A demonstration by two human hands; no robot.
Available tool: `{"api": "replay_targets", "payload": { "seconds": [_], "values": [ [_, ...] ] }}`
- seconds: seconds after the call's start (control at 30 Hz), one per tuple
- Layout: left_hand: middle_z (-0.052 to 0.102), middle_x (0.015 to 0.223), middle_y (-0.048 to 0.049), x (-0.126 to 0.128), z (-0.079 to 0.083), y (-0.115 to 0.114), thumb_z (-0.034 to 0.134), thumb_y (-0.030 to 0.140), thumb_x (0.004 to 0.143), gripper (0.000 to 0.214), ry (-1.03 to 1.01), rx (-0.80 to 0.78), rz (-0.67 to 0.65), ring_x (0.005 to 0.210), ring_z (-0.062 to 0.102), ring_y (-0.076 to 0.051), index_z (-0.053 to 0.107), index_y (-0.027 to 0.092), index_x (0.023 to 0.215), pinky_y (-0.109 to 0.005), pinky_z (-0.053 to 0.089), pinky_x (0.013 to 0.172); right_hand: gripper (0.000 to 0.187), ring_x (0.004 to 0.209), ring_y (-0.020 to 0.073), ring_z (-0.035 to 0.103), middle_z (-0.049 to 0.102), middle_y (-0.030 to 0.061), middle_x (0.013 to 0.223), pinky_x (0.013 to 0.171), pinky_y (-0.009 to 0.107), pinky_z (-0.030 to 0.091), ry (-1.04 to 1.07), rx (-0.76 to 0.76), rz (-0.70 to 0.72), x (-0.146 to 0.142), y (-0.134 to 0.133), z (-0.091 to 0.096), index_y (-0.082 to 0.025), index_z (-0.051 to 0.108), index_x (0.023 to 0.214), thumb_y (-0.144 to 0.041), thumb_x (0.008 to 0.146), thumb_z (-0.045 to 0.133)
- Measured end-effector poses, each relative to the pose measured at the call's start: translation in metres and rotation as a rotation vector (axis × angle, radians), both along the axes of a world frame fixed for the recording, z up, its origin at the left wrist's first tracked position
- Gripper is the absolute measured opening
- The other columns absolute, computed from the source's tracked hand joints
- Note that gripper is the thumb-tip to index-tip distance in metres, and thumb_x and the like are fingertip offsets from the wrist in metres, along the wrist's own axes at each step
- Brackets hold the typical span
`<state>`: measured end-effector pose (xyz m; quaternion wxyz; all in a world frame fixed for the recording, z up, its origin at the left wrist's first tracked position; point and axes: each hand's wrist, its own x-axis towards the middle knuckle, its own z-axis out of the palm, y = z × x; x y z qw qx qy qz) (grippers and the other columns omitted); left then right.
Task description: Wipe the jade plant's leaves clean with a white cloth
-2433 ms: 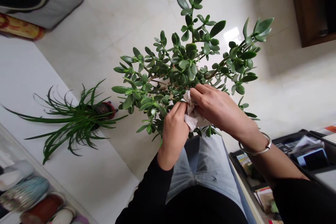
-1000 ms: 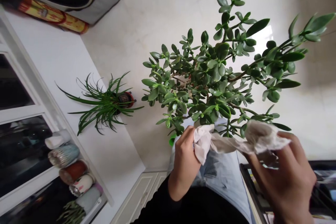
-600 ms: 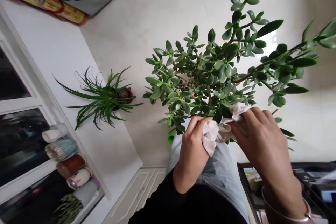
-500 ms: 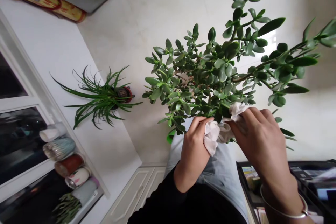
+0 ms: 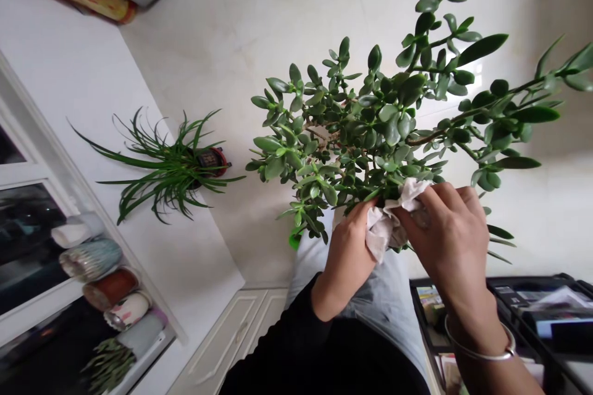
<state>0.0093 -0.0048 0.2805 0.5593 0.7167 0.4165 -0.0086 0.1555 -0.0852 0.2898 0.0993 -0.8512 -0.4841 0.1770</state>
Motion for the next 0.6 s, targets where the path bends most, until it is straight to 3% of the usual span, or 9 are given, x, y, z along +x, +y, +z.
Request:
{"api": "replay_targets", "payload": {
  "seconds": [0.23, 0.47, 0.6],
  "values": [
    [0.075, 0.134, -0.0136, 0.0019, -0.0046, 0.0003, 0.061, 0.0, 0.086, 0.055, -0.022, -0.083, 0.088, 0.124, 0.073, -0.027, 0.063, 0.017, 0.137, -0.04, 0.061, 0.108, 0.022, 0.081, 0.0264, 0.045, 0.06, 0.0071, 0.082, 0.074, 0.04, 0.039, 0.073, 0.011, 0.018, 0.0031, 0.0005, 0.0017, -0.024, 0.055, 0.082, -0.012, 0.099, 0.052],
    [0.075, 0.135, -0.011, 0.0042, -0.0063, -0.0006, 0.062, 0.0, 0.087, 0.054, -0.019, -0.13, 0.168, 0.126, 0.073, -0.027, 0.065, 0.021, 0.137, -0.039, 0.063, 0.104, 0.008, 0.09, 0.0294, 0.048, 0.061, 0.0109, 0.095, 0.078, 0.042, 0.042, 0.021, -0.04, 0.038, -0.0014, 0.0032, 0.0029, -0.022, 0.063, 0.093, -0.023, 0.1, 0.057],
    [0.077, 0.133, -0.0095, 0.0035, -0.0081, -0.0012, 0.061, -0.004, 0.084, 0.056, -0.051, -0.145, 0.179, 0.122, 0.075, -0.025, 0.068, 0.021, 0.134, -0.038, 0.062, 0.103, 0.017, 0.091, 0.0294, 0.047, 0.06, 0.0122, 0.097, 0.079, 0.043, 0.042, 0.033, -0.007, 0.014, -0.001, 0.0021, 0.0015, -0.022, 0.064, 0.092, -0.015, 0.099, 0.051]
  ]
}}
